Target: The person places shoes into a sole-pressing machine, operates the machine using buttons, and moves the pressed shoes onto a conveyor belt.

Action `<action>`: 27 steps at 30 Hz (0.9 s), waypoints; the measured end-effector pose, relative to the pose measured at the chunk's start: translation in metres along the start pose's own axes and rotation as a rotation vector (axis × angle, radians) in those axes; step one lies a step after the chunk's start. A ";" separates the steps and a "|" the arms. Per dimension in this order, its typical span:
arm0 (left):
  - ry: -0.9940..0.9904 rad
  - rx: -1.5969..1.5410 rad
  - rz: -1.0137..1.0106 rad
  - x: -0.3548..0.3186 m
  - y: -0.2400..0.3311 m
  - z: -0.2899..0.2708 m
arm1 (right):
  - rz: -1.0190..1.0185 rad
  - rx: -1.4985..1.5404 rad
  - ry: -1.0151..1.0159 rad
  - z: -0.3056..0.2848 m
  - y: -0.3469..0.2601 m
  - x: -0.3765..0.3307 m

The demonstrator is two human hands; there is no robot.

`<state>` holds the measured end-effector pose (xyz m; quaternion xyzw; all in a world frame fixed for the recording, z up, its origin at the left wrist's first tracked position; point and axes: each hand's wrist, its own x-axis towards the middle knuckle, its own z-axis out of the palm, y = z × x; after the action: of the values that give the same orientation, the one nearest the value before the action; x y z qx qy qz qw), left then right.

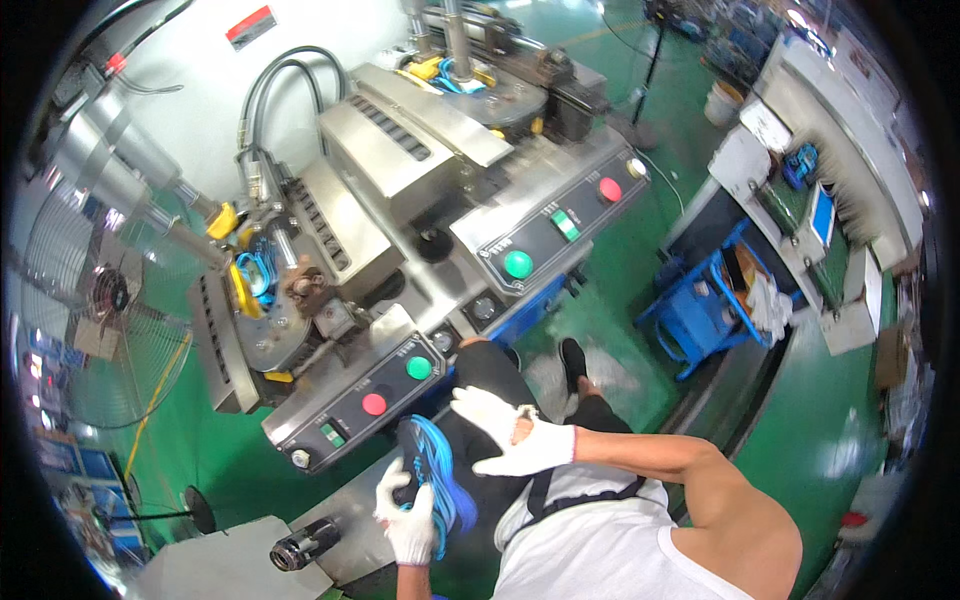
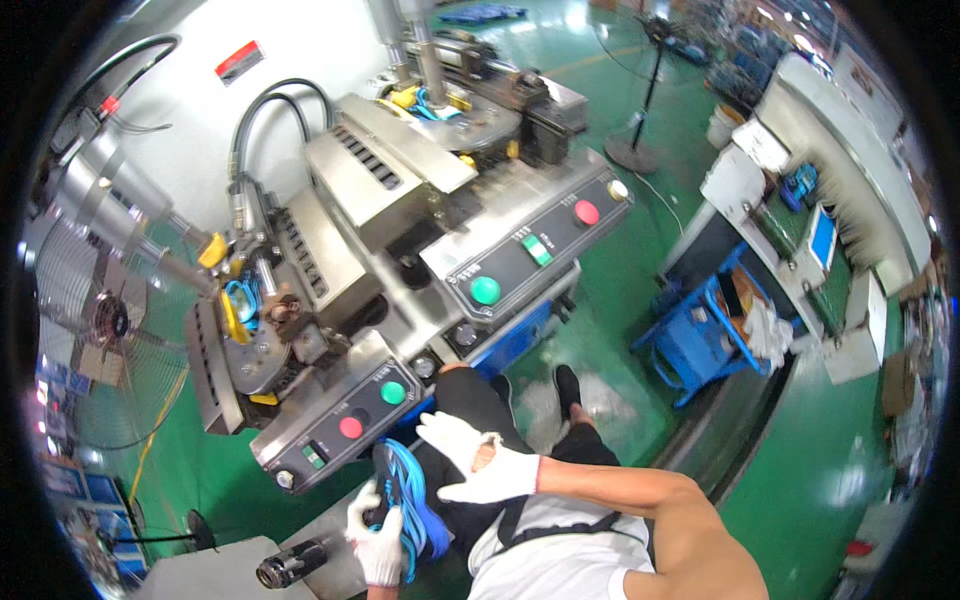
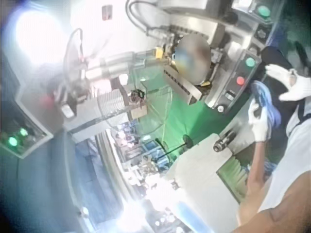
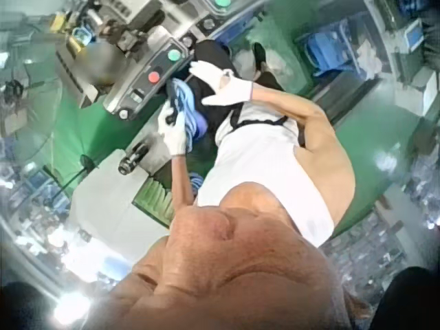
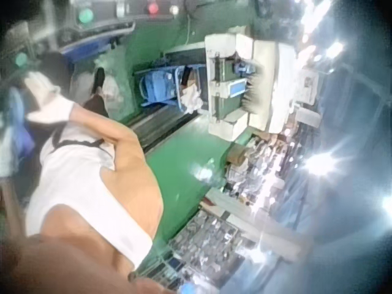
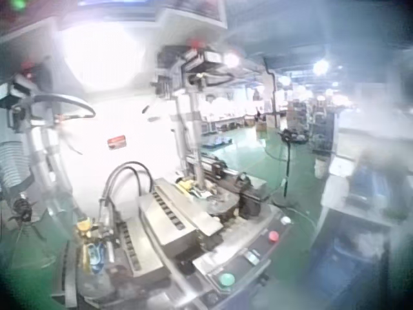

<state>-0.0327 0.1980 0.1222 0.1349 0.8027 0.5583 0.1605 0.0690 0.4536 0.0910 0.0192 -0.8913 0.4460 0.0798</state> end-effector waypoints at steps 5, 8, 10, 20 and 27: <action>-0.213 -0.084 0.245 0.028 0.055 0.130 | 0.232 -0.020 0.151 -0.022 -0.021 -0.104; -0.368 -0.171 0.347 0.018 0.120 0.214 | 0.307 -0.348 0.450 -0.034 -0.015 -0.129; -0.453 -0.245 0.458 0.010 0.147 0.266 | 0.417 -0.462 0.686 -0.063 -0.001 -0.139; -1.054 -0.196 1.166 -0.041 0.216 0.370 | 0.408 -0.489 1.751 -0.339 0.123 -0.254; -0.995 0.267 0.699 0.000 0.099 0.335 | 1.136 -0.526 1.660 -0.521 0.235 -0.324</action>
<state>0.1082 0.5174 0.1069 0.6526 0.6030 0.3430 0.3049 0.4289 0.9982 0.1603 -0.7347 -0.5028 0.0823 0.4479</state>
